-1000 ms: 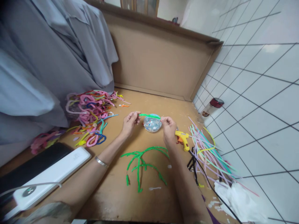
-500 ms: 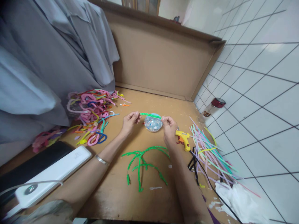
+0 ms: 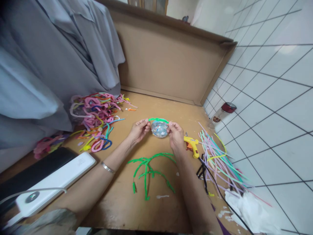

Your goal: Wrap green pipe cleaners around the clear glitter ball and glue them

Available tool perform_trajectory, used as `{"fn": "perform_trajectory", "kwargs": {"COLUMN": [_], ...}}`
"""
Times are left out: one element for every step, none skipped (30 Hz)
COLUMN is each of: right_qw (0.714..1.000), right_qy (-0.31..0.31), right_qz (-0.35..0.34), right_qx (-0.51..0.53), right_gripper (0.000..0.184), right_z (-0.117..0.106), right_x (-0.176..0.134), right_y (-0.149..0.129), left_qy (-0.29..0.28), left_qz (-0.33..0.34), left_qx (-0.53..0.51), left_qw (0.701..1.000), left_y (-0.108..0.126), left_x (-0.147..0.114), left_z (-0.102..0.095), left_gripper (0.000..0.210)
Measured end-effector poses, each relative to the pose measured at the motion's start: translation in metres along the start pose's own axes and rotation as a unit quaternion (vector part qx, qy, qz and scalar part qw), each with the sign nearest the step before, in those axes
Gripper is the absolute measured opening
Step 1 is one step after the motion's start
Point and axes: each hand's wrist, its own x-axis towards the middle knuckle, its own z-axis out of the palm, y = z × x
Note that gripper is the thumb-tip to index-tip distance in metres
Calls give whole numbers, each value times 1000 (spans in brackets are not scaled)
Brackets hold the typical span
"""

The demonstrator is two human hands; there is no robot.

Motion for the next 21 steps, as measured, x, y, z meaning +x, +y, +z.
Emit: {"fn": "perform_trajectory", "kwargs": {"right_qw": [1000,1000,1000,1000,1000,1000,999,998,997,995,993,991,988,985,983,981,979,977,974,971,966], "right_qy": [-2,-3,-5,-8,-10,-13,-13,-11,-6,1,10,17,24,30,35,39,43,46,48,47,42], "right_qz": [7,11,13,12,9,4,-3,-11,-20,-28,-35,-42,-49,-57,-65,-74,-83,-92,-100,-108,-117], "right_qx": [8,13,14,9,-2,-17,-35,-55,-75,-94,-112,-129,-145,-157,-167,-174,-181,-188,-197,-209,-226], "right_gripper": [37,38,39,40,40,41,41,41,42,43,43,43,43,42,39,36,33,30,28,26,24], "right_z": [0,0,1,1,0,0,0,-1,-1,-1,-2,-2,-3,-3,-3,-3,-4,-5,-5,-6,-8], "right_x": [0,0,0,0,0,0,0,0,0,1,1,1,1,2,2,2,2,2,2,3,3], "right_y": [1,1,1,2,2,2,1,1,0,-1,-1,-2,-3,-3,-3,-4,-4,-4,-5,-6,-6], "left_qy": [-2,-4,-5,-6,-5,-2,3,9,14,19,25,30,36,41,45,48,50,51,51,53,55], "left_qz": [-7,-13,-19,-25,-29,-30,-29,-27,-25,-21,-19,-18,-18,-17,-17,-16,-14,-12,-10,-8,-6], "left_qx": [-5,-10,-14,-16,-19,-20,-20,-20,-19,-19,-20,-22,-24,-25,-25,-23,-21,-17,-13,-10,-6], "left_qw": [1000,1000,1000,1000,999,999,999,999,999,999,999,999,999,999,999,998,998,998,999,999,998], "left_y": [-1,-1,-1,-1,-1,-1,0,0,1,2,2,3,3,3,3,3,3,3,3,3,4], "left_x": [-1,-1,-1,-2,-2,-2,-2,-2,-2,-1,-1,-1,-1,0,0,0,1,1,1,2,2], "left_z": [1,2,2,3,3,4,4,4,4,5,5,5,4,4,4,3,3,2,2,2,2], "left_gripper": [35,34,34,33,33,32,31,31,31,31,31,31,31,31,30,30,30,30,30,30,30]}}
